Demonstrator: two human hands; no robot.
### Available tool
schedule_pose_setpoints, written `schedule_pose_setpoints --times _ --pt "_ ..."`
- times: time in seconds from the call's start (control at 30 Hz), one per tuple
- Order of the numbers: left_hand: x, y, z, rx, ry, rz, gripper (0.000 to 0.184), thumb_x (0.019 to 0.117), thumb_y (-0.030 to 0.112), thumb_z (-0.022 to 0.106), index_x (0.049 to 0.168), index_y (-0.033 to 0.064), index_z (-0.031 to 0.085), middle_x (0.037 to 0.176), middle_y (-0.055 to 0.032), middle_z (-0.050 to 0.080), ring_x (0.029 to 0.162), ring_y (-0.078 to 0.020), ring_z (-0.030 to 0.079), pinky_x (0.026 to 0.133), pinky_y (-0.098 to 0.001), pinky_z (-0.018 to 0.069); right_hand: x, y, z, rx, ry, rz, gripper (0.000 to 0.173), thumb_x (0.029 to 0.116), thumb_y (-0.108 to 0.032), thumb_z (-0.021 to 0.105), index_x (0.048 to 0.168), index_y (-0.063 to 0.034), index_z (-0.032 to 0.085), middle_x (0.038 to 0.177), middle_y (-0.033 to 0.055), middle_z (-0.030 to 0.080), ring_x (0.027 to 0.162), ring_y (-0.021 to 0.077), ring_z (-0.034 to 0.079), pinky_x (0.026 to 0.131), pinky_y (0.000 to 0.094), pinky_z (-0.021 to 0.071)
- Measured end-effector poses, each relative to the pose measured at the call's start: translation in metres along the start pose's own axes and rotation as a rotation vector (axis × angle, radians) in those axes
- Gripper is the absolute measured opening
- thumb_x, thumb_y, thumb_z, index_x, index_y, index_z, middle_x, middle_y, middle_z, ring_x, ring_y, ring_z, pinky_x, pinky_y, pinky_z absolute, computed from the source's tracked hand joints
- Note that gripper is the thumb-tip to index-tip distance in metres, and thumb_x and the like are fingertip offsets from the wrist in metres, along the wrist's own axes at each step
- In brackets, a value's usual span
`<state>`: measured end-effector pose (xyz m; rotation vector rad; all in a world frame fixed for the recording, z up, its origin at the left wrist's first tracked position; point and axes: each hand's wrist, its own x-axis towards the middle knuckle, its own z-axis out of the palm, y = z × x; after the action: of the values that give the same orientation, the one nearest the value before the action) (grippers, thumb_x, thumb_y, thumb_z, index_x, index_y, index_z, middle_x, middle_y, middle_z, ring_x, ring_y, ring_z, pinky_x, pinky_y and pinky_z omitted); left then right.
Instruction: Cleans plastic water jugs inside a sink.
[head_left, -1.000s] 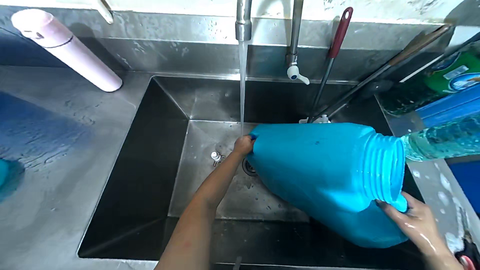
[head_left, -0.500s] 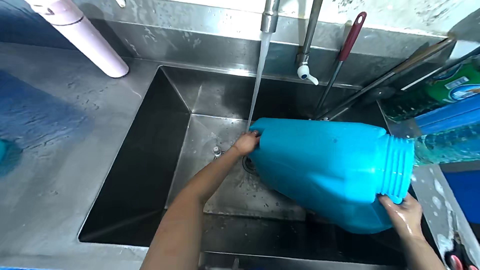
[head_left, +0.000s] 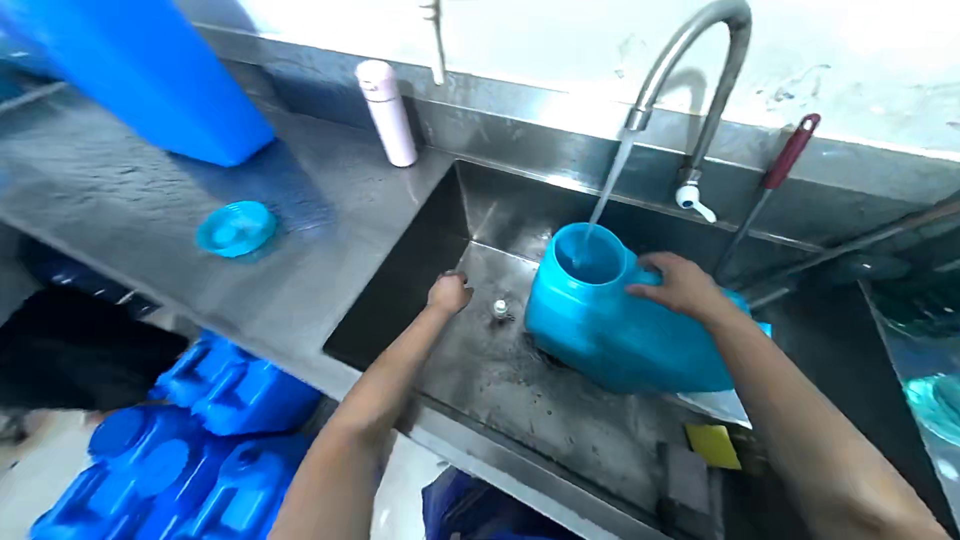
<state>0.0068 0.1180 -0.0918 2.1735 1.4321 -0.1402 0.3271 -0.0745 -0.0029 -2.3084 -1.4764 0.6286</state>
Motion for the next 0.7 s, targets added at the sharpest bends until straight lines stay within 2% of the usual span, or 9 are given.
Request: schedule_pose_setpoints --times 0.1,0.2,0.3,0.37,0.47,0.53,0.6,0.67,0.7 --pt "-0.071 -0.049 -0.023 0.019 0.134 0.011 0.037 0.1042 0.018 0.057 0.134 -0.0039 0.062 0.145 -0.027 0.053 0.141 -0.0445 0.044 0.114 -0.0591 0.0372 0.054 -0.046 0.019 0.147 0.016 -0.119 0.112 0.0814 -0.038 0.087 0.161 0.0008 0.019 0.164 0.0347 0.017 0.146 0.055 0.028 0.112 0.071 0.032" --pt "-0.133 -0.096 -0.022 -0.047 0.297 -0.043 0.034 0.1022 0.015 0.059 0.127 -0.0071 0.065 0.143 -0.0293 0.054 0.14 -0.0451 0.045 0.117 -0.0553 0.0358 0.062 -0.08 0.039 -0.089 -0.003 -0.076 0.114 0.0775 -0.059 0.084 0.162 -0.0085 0.026 0.161 0.03 0.029 0.144 0.0546 0.032 0.108 0.074 0.0302" --pt "-0.174 -0.114 -0.017 -0.169 0.43 -0.09 0.03 0.1015 0.009 0.057 0.121 -0.0113 0.066 0.136 -0.0341 0.057 0.136 -0.0486 0.049 0.116 -0.0562 0.0354 0.057 -0.089 0.032 -0.151 -0.013 -0.074 0.101 0.0818 -0.054 0.082 0.158 -0.0071 0.036 0.159 0.0305 0.034 0.145 0.0555 0.03 0.108 0.0765 0.0251" --pt "-0.183 -0.115 -0.01 -0.16 0.466 -0.04 0.027 0.0988 0.008 0.059 0.116 -0.0108 0.069 0.131 -0.033 0.062 0.133 -0.0487 0.052 0.114 -0.0563 0.0377 0.056 -0.092 0.02 -0.128 0.035 -0.011 0.094 0.0849 -0.046 0.081 0.156 -0.0027 0.038 0.157 0.0358 0.032 0.144 0.0593 0.027 0.106 0.0809 0.023" --pt "-0.182 -0.118 -0.01 -0.179 0.394 0.016 0.028 0.0987 0.012 0.062 0.116 -0.0083 0.07 0.131 -0.0309 0.063 0.133 -0.0488 0.051 0.114 -0.0578 0.0379 0.051 -0.09 0.024 -0.053 0.189 0.155 0.096 0.0878 -0.052 0.076 0.156 0.0011 0.035 0.16 0.0355 0.025 0.149 0.0562 0.021 0.109 0.0788 0.0224" --pt "-0.18 -0.121 -0.016 -0.336 0.445 0.18 0.022 0.0932 0.005 0.065 0.106 -0.0129 0.07 0.119 -0.0344 0.064 0.12 -0.0497 0.058 0.105 -0.0586 0.0435 0.044 -0.09 0.032 0.016 0.229 0.211 0.098 0.0878 -0.054 0.074 0.158 0.0001 0.032 0.164 0.0355 0.016 0.151 0.056 0.017 0.113 0.076 0.019" --pt "-0.182 -0.119 -0.032 -0.547 0.497 0.46 0.02 0.086 0.006 0.066 0.096 -0.0105 0.066 0.104 -0.0248 0.065 0.098 -0.03 0.064 0.086 -0.0408 0.0528 0.039 -0.096 0.036 0.064 0.23 0.236 0.104 0.086 -0.052 0.078 0.16 -0.0002 0.027 0.163 0.0381 0.014 0.149 0.0585 0.017 0.114 0.0732 0.0215" --pt "-0.19 -0.108 -0.059 -0.813 0.369 0.822 0.023 0.0928 0.035 0.068 0.102 0.015 0.062 0.103 0.0069 0.062 0.099 0.0028 0.06 0.085 -0.0147 0.0507 0.038 -0.091 0.043 0.086 0.251 0.236 0.108 0.0812 -0.046 0.085 0.16 -0.0002 0.027 0.159 0.0389 0.026 0.144 0.0594 0.028 0.112 0.0722 0.0291" --pt "-0.197 -0.094 -0.08 -0.926 0.21 1.003 0.025 0.0956 0.046 0.065 0.112 0.0275 0.061 0.109 0.0165 0.06 0.105 0.0073 0.058 0.088 -0.012 0.0487 0.038 -0.084 0.047 0.092 0.279 0.216 0.11 0.0775 -0.043 0.088 0.159 -0.0008 0.028 0.157 0.0376 0.03 0.142 0.0588 0.032 0.11 0.0725 0.0321"
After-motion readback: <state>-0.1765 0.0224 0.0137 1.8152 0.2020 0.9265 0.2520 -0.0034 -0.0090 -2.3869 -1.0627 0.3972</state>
